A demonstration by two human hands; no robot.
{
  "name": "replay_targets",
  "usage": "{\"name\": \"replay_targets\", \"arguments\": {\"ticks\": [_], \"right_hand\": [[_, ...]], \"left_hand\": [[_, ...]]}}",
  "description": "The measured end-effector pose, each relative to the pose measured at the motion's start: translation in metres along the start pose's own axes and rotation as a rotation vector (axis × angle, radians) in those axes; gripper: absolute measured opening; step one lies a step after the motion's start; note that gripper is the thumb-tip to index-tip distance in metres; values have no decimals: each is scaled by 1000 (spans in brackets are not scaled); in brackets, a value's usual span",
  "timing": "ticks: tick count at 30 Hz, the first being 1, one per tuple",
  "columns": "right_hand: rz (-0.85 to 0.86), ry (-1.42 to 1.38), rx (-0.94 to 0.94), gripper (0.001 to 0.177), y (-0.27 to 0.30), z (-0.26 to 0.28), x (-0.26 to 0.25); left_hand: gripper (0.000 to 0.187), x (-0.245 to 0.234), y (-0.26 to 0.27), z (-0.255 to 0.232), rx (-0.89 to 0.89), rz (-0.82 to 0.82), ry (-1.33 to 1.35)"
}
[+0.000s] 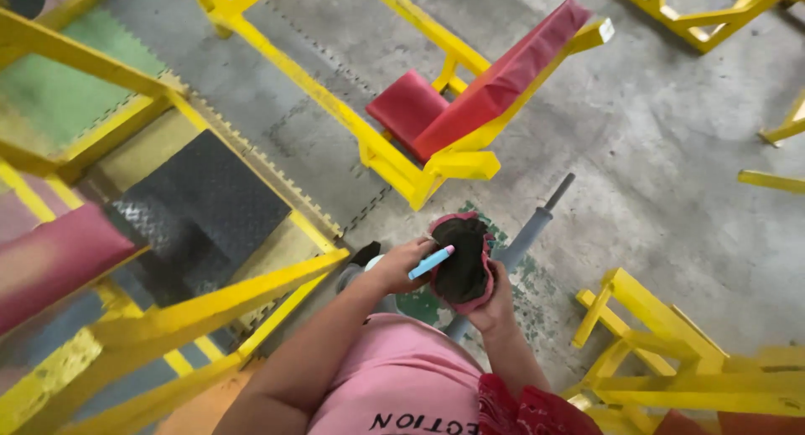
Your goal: Cleaning various pieces of gym equipment using a spray bottle and a cloth.
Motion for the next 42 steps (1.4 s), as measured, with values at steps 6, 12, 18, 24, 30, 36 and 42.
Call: {"name": "replay_targets", "arguments": {"ticks": [6, 12, 18, 24, 30, 36, 42], "right_hand": [[30, 79, -22, 58, -27, 17, 9], [-26, 145, 0, 59, -99, 30, 11], [-7, 194, 102, 54, -191, 28, 53], [-24, 161, 186, 57, -296, 38, 108], [39, 311, 339, 61, -387, 37, 180], [92, 404, 460, 62, -441, 20, 234], [69, 325, 477, 60, -457, -14, 258]], "left_hand": [[62, -17, -22, 11, -6, -18, 5], [59, -55, -42, 51, 6, -87, 29], [60, -102, -60, 135, 2, -164, 97], [64, -201, -91, 170, -44, -211, 86], [70, -300, -102, 195, -126, -289, 104], [62, -365, -91, 200, -319, -404, 52], [59, -390, -60, 195, -263, -538, 29]]}}
Point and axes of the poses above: each hand's wrist, its own y-axis away from the middle knuckle, its own x-axis out of the palm, z = x × y, the point moved 5 cm from there along -y, towards the middle knuckle, and after that the axes turned 9 degrees about y, right-handed, at the moved point
